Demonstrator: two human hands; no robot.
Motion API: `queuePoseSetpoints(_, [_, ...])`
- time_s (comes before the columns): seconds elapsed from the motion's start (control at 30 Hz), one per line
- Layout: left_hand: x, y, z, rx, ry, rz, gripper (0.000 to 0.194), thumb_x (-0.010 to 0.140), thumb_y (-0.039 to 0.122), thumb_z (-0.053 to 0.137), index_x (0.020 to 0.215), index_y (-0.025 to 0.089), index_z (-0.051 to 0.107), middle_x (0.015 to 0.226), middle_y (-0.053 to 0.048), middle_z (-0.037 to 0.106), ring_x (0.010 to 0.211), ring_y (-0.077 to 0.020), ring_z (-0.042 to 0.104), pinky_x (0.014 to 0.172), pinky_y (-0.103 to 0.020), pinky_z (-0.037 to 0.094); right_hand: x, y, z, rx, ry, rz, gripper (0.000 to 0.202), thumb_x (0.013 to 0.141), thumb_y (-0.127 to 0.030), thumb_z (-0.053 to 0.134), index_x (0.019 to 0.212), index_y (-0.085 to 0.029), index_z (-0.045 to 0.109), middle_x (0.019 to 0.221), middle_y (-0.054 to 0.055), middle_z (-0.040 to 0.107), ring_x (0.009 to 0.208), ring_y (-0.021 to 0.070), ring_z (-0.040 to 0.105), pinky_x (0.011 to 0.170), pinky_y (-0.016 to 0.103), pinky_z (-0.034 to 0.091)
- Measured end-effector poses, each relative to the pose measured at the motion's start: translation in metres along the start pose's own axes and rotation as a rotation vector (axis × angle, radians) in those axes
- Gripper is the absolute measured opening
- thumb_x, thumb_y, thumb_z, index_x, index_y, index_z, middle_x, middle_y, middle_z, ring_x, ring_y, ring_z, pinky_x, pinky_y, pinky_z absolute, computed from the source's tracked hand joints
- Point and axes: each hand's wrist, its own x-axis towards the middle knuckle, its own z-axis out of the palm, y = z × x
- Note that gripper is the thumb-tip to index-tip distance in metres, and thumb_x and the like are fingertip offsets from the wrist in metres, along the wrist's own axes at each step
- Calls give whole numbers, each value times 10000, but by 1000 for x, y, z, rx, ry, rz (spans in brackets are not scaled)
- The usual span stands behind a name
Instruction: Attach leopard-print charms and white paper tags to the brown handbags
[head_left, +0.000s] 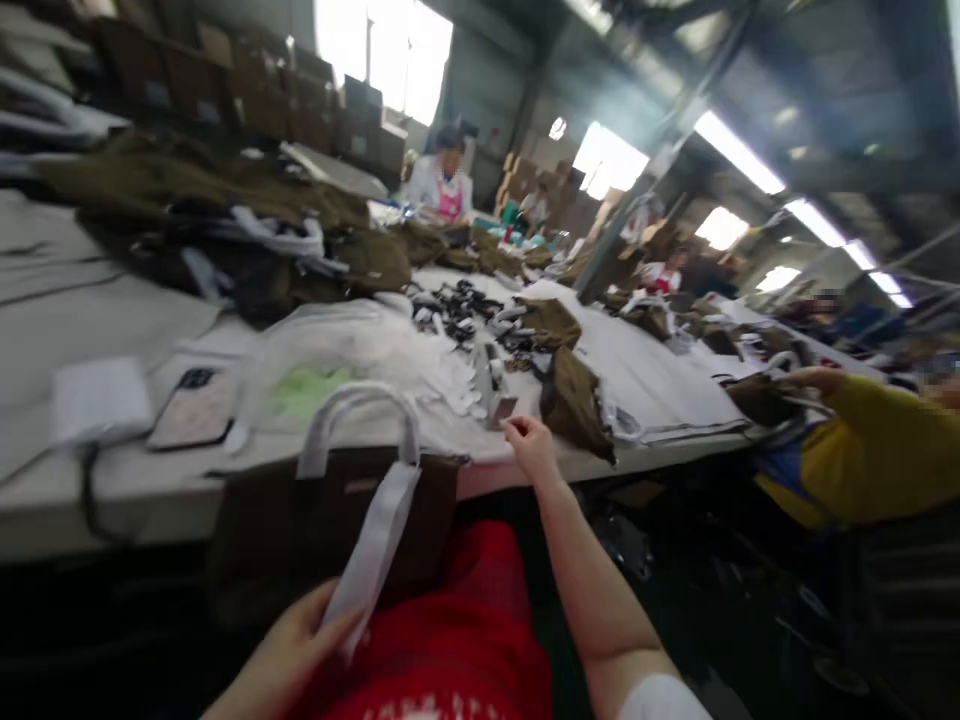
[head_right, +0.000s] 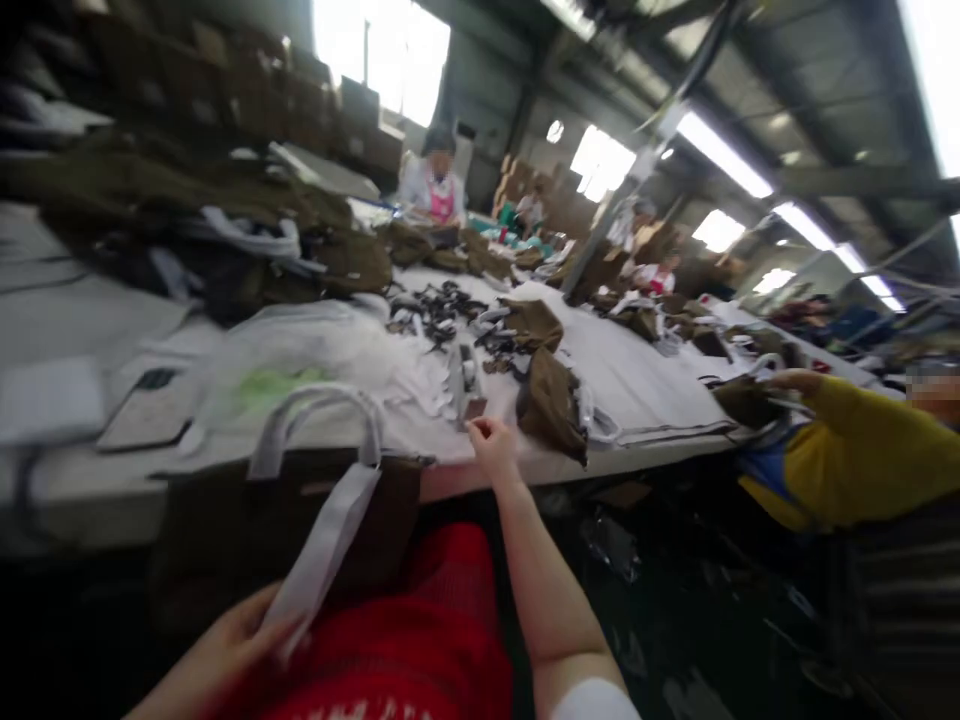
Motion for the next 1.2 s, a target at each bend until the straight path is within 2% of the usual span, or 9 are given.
queuePoseSetpoints(0.07, [-11,1,2,-123,-30,-167,449,674,573,699,850,162,661,632,-37,684,594,-237,650,557,-317,507,-28,-4,15,162,-234,-40,269,804,-431,610,814,-165,652,712,39,661,603,136,563,615,260,451])
queuePoseSetpoints(0.13, [-10,4,5,-220,-37,-248,494,665,549,729,920,139,623,637,-34,680,573,-197,628,562,-287,486,-62,-11,30,276,-443,-11,291,788,-461,638,788,-170,637,650,18,637,533,113,533,548,238,424])
queuePoseSetpoints(0.27, [-8,10,7,-239,-43,-270,475,706,528,715,932,124,609,661,-36,679,577,-172,616,577,-271,472,-123,-29,55,313,-772,119,305,787,-474,659,776,-169,641,587,-10,599,467,88,491,483,215,366])
queuePoseSetpoints(0.37, [-11,12,7,-195,-30,-238,479,723,525,698,967,118,627,710,-43,690,632,-196,637,606,-289,486,-146,-32,71,278,-925,134,311,806,-460,651,744,-156,651,565,-17,587,474,85,481,497,217,364])
queuePoseSetpoints(0.5, [-12,13,3,-54,8,-151,441,737,514,673,924,115,662,790,-59,705,738,-229,649,656,-295,490,-151,-24,87,154,-934,71,284,814,-399,658,723,-131,689,563,-1,596,494,92,473,504,223,356])
queuePoseSetpoints(0.6, [-11,14,0,77,27,-72,362,775,465,624,876,121,678,764,-46,696,714,-213,625,633,-273,465,-150,-18,93,61,-891,68,292,798,-395,676,689,-125,700,555,10,602,482,95,459,482,227,333])
queuePoseSetpoints(0.77, [-12,12,-5,179,35,19,281,828,402,570,844,141,675,725,-16,668,677,-180,594,623,-248,431,-150,-16,96,50,-863,116,314,784,-412,689,661,-123,702,541,21,616,455,97,460,460,229,324])
queuePoseSetpoints(1.1, [-15,11,-6,20,13,-21,279,821,402,598,880,140,671,774,-35,687,723,-192,615,667,-262,453,-150,-14,101,51,-843,174,371,734,-481,741,650,-121,714,538,20,621,443,84,436,457,230,317])
queuePoseSetpoints(1.2, [-16,12,-2,-124,28,-65,306,795,432,647,879,139,669,738,-29,682,686,-176,605,644,-253,453,-151,-11,102,21,-802,167,388,692,-500,773,642,-122,699,557,21,624,467,90,453,463,229,325])
